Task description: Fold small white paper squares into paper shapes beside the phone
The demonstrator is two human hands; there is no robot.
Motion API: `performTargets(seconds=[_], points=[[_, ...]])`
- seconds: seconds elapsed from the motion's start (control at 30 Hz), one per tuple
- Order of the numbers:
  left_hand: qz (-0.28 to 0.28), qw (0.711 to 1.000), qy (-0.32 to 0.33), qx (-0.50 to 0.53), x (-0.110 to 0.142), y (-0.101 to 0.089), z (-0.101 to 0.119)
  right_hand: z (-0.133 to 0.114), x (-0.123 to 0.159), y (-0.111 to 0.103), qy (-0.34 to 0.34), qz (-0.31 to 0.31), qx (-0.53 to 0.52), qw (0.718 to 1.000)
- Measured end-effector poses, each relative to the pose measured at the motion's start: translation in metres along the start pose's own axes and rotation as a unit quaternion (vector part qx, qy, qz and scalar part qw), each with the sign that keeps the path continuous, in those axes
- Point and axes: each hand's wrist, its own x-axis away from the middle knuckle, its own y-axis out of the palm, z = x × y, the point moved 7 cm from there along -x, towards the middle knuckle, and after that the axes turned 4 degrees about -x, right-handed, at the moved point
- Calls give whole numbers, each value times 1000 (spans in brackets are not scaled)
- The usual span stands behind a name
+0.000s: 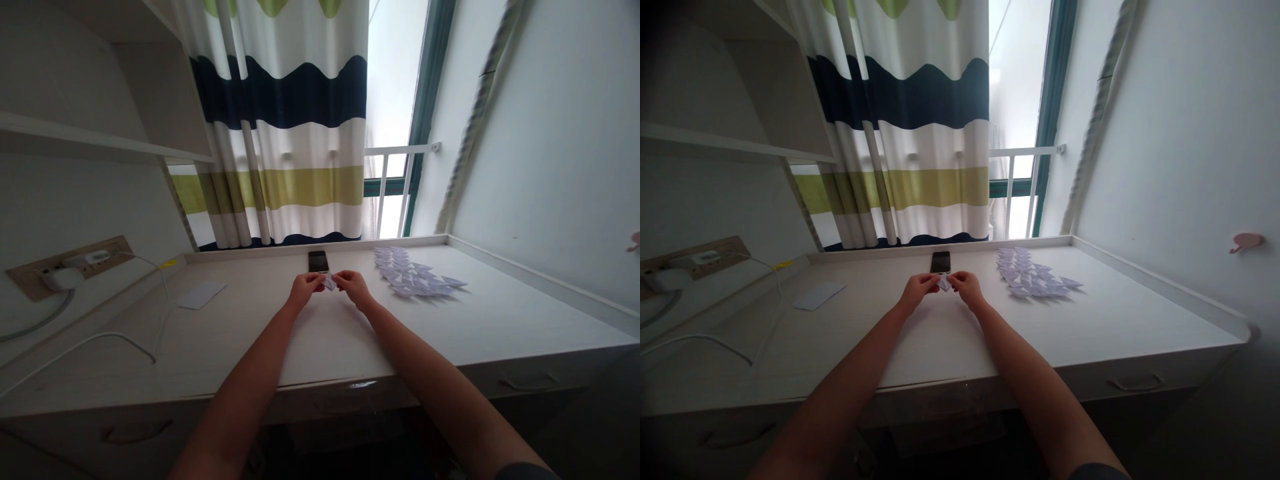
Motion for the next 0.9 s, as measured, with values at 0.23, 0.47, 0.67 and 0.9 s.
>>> performTargets(seconds=[0.23, 0.47, 0.67, 0.9], points=[[-5, 1000, 0, 13, -3, 1, -1, 0, -2, -4, -17, 18, 28, 999], [6, 1000, 22, -11, 0, -2, 5, 2, 0, 0, 3, -5, -12, 1000], [-19, 998, -37, 42, 0, 2, -6, 4, -2, -1, -8, 2, -26, 1000], [-24, 996, -51, 69, -3, 3, -13, 3, -3, 0, -39, -9, -1, 999]])
